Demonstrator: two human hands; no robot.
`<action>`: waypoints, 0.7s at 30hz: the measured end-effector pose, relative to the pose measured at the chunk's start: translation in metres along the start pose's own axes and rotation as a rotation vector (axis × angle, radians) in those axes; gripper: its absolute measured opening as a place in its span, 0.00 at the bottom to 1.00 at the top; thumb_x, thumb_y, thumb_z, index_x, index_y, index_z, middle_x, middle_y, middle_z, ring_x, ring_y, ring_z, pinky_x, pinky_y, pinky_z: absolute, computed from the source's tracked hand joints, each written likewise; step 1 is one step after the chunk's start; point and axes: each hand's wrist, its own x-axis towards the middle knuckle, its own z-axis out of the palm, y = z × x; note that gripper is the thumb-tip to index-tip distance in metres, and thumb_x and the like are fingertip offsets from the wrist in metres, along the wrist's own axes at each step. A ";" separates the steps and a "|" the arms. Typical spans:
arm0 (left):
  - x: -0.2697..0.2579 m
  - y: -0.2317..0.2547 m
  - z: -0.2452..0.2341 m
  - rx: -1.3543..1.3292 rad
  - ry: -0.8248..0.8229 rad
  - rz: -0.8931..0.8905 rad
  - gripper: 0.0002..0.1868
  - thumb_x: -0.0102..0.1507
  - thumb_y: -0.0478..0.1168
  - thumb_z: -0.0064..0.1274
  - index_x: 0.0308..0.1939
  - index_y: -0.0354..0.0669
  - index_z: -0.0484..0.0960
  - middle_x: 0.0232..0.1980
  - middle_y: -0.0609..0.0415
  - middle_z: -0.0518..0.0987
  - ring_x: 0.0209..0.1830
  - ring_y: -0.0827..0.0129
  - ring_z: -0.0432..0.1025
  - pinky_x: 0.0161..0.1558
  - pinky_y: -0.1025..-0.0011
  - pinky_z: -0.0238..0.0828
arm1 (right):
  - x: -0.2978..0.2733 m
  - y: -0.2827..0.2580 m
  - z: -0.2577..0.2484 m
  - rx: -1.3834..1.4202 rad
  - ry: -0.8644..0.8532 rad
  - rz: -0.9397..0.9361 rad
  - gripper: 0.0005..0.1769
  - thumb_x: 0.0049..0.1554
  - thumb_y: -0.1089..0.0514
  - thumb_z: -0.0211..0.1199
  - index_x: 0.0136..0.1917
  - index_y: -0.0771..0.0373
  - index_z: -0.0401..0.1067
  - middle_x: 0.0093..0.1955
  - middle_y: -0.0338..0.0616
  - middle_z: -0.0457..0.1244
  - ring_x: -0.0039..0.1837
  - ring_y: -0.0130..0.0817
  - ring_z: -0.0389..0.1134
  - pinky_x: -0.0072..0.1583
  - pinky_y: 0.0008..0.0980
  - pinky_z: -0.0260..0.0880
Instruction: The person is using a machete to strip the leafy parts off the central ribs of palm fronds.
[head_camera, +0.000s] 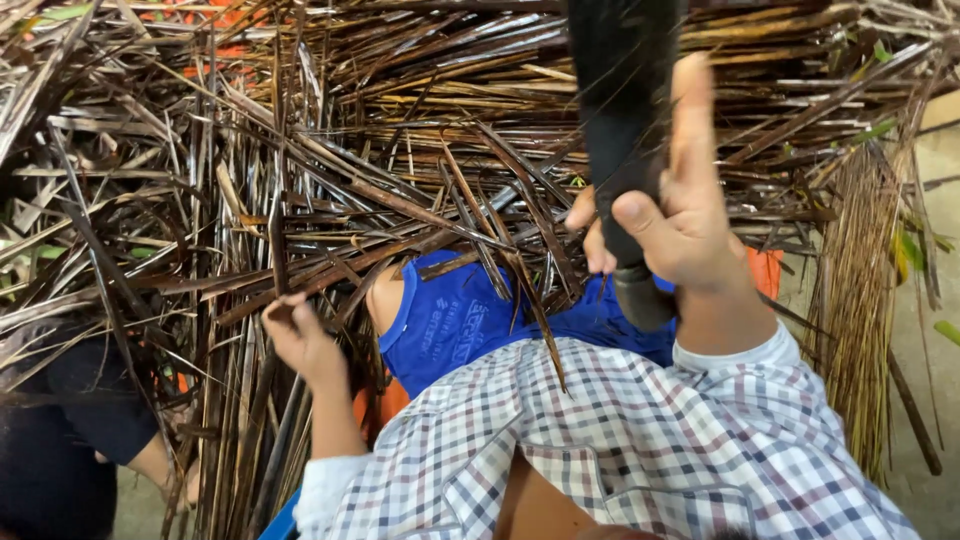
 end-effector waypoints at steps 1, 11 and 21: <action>0.005 0.022 0.017 -0.002 0.009 0.002 0.04 0.72 0.38 0.45 0.49 0.45 0.73 0.47 0.54 0.74 0.47 0.65 0.68 0.53 0.68 0.63 | 0.003 -0.001 0.006 0.000 -0.009 -0.004 0.56 0.66 0.58 0.57 0.82 0.35 0.13 0.61 0.79 0.66 0.45 0.50 0.78 0.38 0.42 0.87; 0.008 0.179 0.165 -0.831 -0.093 0.100 0.08 0.66 0.32 0.57 0.42 0.47 0.73 0.46 0.56 0.74 0.47 0.68 0.73 0.55 0.65 0.71 | -0.002 0.076 0.021 0.367 -0.214 0.138 0.28 0.64 0.61 0.54 0.74 0.71 0.52 0.42 0.74 0.66 0.24 0.50 0.71 0.21 0.36 0.73; -0.034 0.170 0.183 -1.055 -0.777 -0.189 0.20 0.68 0.35 0.57 0.63 0.39 0.69 0.47 0.52 0.74 0.37 0.70 0.72 0.30 0.75 0.79 | 0.006 0.102 0.005 0.301 -0.121 0.123 0.35 0.66 0.63 0.51 0.83 0.57 0.43 0.44 0.69 0.65 0.25 0.51 0.70 0.22 0.39 0.74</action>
